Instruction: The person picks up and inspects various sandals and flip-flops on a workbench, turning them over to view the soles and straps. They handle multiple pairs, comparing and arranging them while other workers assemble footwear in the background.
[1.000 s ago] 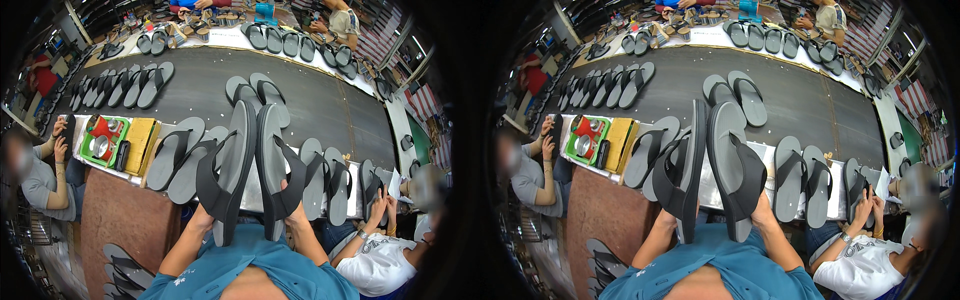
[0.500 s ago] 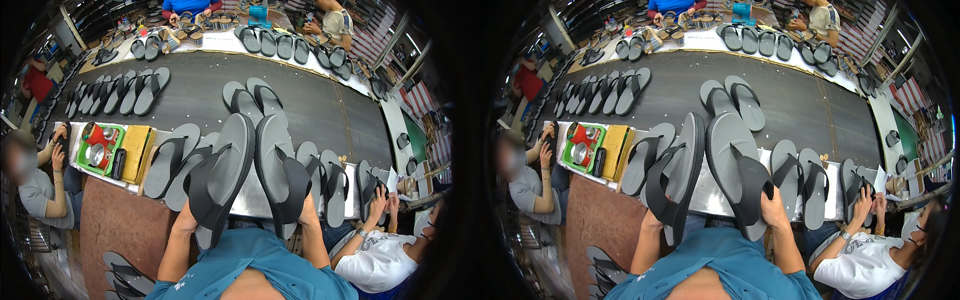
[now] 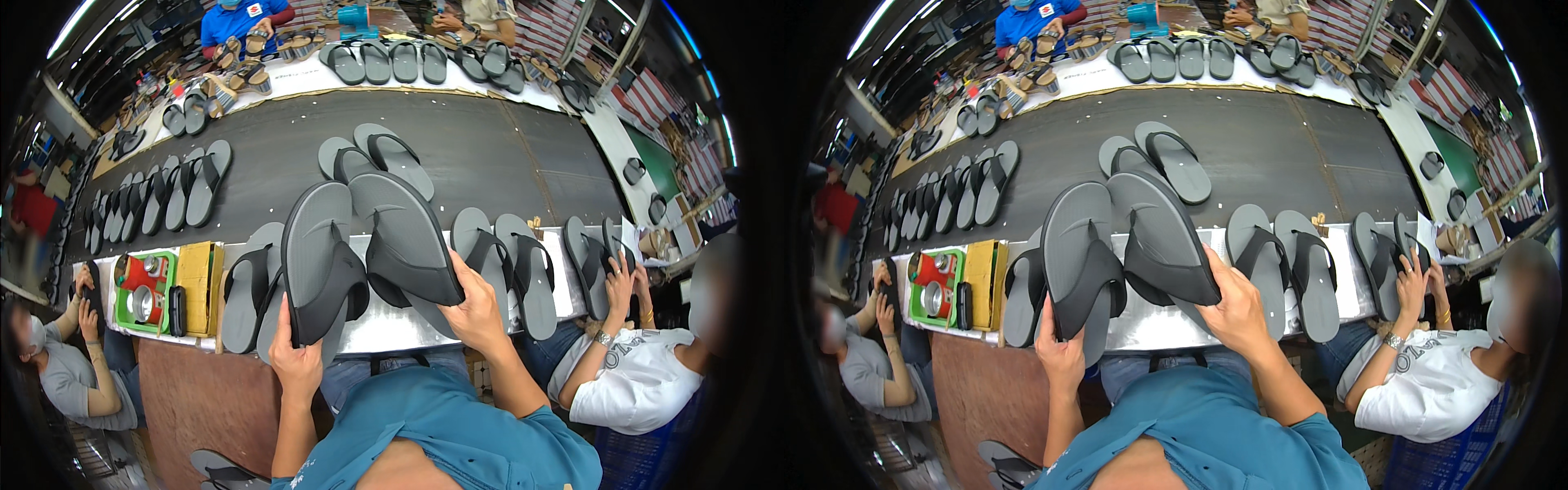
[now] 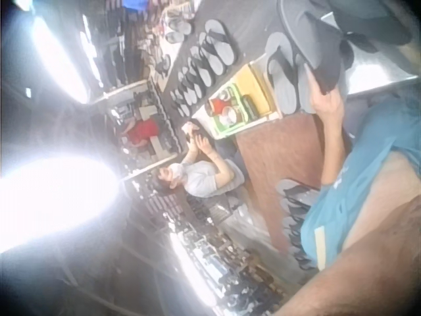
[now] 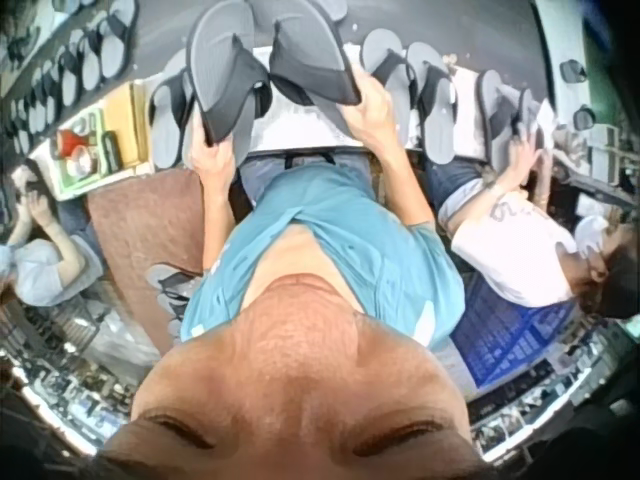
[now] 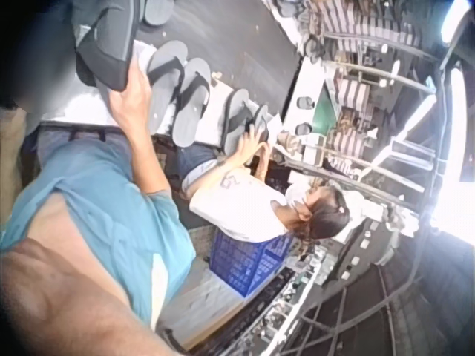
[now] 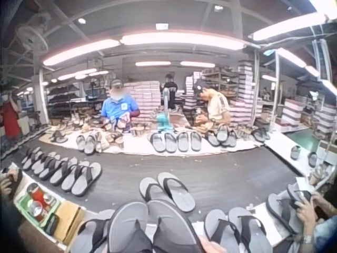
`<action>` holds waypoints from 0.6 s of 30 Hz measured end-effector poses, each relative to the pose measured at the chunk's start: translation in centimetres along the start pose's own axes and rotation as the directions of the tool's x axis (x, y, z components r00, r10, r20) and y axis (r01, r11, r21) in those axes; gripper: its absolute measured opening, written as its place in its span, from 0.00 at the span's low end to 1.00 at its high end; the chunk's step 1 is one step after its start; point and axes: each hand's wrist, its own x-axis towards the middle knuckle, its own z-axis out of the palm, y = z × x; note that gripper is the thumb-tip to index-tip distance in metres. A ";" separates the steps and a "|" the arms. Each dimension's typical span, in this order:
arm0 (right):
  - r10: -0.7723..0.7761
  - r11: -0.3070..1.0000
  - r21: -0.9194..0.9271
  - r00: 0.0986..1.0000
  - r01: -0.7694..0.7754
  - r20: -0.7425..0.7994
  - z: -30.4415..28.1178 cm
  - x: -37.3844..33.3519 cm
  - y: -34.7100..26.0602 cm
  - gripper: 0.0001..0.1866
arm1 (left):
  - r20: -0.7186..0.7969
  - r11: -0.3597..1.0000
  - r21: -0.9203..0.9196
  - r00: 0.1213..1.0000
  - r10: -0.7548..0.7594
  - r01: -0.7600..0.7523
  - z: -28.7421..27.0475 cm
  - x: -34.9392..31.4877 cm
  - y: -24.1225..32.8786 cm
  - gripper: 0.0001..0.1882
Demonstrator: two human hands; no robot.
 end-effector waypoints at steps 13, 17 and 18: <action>0.145 0.983 0.110 0.989 -0.147 0.027 0.7 -1.1 0.8 0.35 | 0.011 0.976 0.175 0.991 0.130 -0.130 -0.9 -0.1 1.5 0.36; 0.265 0.889 0.357 0.958 -0.287 0.110 0.8 -1.3 1.5 0.37 | 0.116 0.989 0.135 0.992 0.050 -0.065 -1.6 -0.2 2.0 0.36; 0.315 0.818 0.460 0.938 -0.344 0.143 0.9 -1.4 1.8 0.37 | 0.119 0.995 -0.073 0.991 -0.056 0.065 -1.5 -0.5 1.9 0.36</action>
